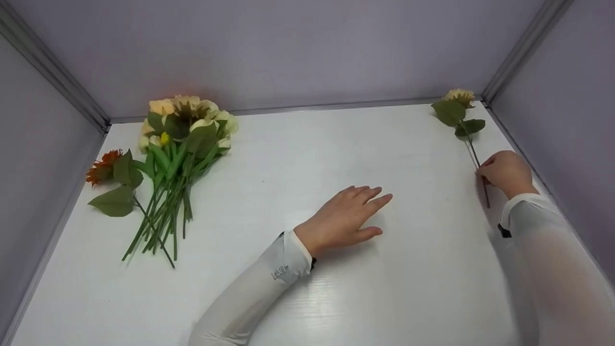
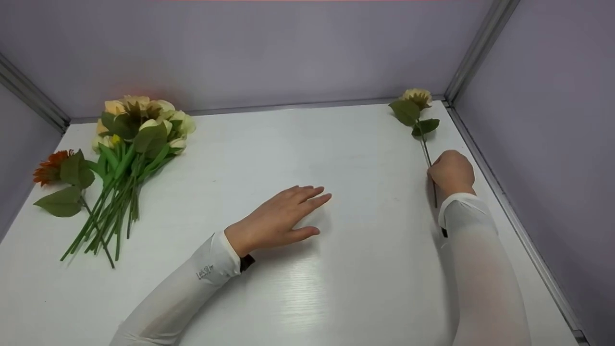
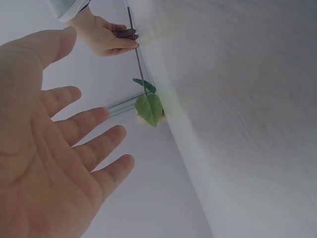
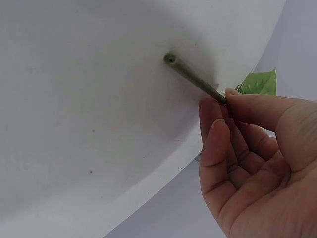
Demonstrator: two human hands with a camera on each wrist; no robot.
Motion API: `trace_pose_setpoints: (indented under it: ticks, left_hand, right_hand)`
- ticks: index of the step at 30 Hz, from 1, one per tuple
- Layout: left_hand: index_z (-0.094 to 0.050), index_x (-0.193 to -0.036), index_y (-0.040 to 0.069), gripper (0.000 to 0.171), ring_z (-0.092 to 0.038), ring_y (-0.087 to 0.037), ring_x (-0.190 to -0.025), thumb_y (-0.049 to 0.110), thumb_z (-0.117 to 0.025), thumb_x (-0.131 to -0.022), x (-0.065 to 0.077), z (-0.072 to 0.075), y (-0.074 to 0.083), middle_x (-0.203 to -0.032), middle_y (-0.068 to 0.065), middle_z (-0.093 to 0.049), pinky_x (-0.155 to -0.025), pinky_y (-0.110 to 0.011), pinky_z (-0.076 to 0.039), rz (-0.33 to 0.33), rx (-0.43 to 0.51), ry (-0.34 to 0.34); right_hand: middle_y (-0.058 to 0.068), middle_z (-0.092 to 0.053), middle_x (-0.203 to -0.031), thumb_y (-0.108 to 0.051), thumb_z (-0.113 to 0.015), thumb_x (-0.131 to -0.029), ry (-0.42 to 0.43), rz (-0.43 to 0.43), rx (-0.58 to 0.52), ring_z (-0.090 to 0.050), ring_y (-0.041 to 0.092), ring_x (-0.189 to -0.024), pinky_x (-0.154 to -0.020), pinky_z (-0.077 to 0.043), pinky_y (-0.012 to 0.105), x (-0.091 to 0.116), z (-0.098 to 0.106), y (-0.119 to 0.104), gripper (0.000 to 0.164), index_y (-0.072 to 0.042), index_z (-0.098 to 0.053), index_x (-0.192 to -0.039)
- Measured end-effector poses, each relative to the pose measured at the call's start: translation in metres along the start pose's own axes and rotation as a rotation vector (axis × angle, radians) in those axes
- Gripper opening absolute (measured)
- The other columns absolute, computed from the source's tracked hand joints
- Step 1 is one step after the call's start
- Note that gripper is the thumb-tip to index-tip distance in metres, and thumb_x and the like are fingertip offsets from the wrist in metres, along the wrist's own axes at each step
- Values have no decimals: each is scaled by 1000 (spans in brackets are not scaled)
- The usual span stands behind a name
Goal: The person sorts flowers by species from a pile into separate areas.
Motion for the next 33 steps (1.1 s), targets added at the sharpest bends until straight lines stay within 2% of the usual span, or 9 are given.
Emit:
trace_pose_setpoints:
  ticks: [6,9,15,19,22,26,30,33]
  left_hand:
    - [-28,-163,19,70,-33,-23,-149,45,-56,-104,0,0,-4,-162,-7,-37,-123,-36,-19,22,-4,-7]
    - [-29,-163,18,70,-34,-23,-148,45,-57,-104,-1,0,-5,-161,-8,-38,-123,-37,-21,23,-12,-3]
    - [-31,-162,17,68,-35,-23,-148,45,-56,-105,0,2,-11,-160,-8,-40,-122,-37,-23,37,-15,0]
    - [-33,-161,17,67,-38,-23,-146,44,-56,-105,9,7,-23,-159,-7,-42,-121,-38,-25,85,-12,19]
    - [-36,-160,17,65,-40,-23,-145,43,-57,-105,20,13,-36,-158,-7,-43,-120,-39,-27,149,0,40]
    - [-42,-158,15,60,-43,-25,-142,41,-57,-106,43,23,-61,-156,-8,-47,-118,-41,-32,254,2,78]
    - [-51,-151,14,52,-48,-27,-138,38,-58,-105,70,34,-89,-150,-8,-53,-114,-45,-38,371,-1,137]
    - [-58,-146,12,46,-53,-29,-133,35,-58,-105,94,44,-110,-144,-9,-59,-111,-47,-41,458,5,195]
  right_hand:
    - [16,-71,-85,-17,-66,-98,2,17,-11,-66,25,-77,-62,-50,35,-7,0,2,34,13,-65,-113]
    - [17,-71,-88,-21,-64,-99,10,20,-18,-66,28,-80,-62,-50,36,-6,2,4,37,13,-64,-115]
    - [26,-64,-115,-36,-54,-104,69,45,-5,-57,38,-97,-73,-49,48,2,7,-5,50,8,-61,-125]
    - [27,-61,-122,-46,-48,-105,112,136,-14,-57,39,-99,-76,-49,50,8,-1,-26,57,5,-61,-129]
    - [26,-61,-126,-50,-47,-105,119,221,-34,-58,40,-104,-82,-49,54,12,-14,-48,60,2,-61,-132]
    - [25,-59,-135,-49,-51,-105,98,300,-62,-54,44,-120,-96,-44,60,20,-35,-80,57,-2,-61,-136]
    - [22,-59,-138,-45,-54,-105,68,377,-68,-51,43,-128,-103,-41,61,32,-58,-111,53,-3,-61,-138]
    - [20,-60,-137,-41,-56,-106,51,448,-67,-53,41,-126,-101,-42,60,42,-76,-131,49,-4,-62,-137]
Point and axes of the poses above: each hand's wrist, its own x-axis away from the middle knuckle, its own z-axis out of the back of the hand, y = z × x, the point moved 3 cm from there along -x, towards the middle knuckle
